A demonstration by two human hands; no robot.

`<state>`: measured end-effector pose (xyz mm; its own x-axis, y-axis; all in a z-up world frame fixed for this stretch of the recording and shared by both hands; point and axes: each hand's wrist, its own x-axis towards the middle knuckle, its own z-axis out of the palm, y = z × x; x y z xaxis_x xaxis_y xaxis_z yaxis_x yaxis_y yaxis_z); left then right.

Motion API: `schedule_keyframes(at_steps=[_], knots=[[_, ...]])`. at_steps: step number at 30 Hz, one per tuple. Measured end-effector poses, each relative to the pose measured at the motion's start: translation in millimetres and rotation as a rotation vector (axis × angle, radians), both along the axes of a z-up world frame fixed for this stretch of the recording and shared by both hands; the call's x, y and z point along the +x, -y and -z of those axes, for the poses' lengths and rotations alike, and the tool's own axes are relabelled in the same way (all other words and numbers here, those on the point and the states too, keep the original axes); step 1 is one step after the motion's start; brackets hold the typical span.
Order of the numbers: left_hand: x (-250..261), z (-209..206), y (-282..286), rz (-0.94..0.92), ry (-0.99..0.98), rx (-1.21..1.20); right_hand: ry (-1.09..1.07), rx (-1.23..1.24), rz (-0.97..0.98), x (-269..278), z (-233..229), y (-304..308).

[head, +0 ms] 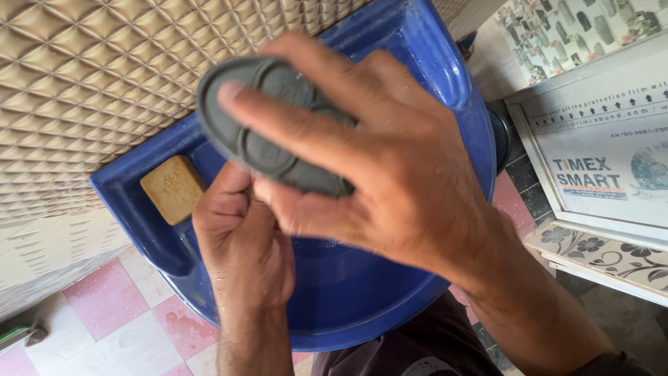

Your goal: The person scrubs a blue plastic sink using a small brush and a bar of soap. They repeatedly scrub the basin, drain, and faucet area, rinse the brush under running water, and continue cleaning the sink surfaces throughout the clip.

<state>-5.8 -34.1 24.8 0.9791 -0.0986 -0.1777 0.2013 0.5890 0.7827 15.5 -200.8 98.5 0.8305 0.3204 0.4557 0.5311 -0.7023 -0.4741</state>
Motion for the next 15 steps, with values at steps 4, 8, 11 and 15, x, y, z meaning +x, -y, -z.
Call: schedule_keyframes(at_steps=[4, 8, 11, 15], knots=[[0, -1, -2, 0.02, 0.051, -0.111, -0.01, -0.229, -0.047, -11, -28, -6], [8, -5, -1, 0.036, -0.034, -0.253, 0.045, -0.173, 0.011, 11, -25, -13], [10, -6, -1, 0.033, -0.057, -0.282, 0.094, -0.161, 0.064, 25, -21, -15], [5, -5, -8, 0.042, -0.005, -0.163, 0.003, -0.212, 0.086, -3, -35, -27]])
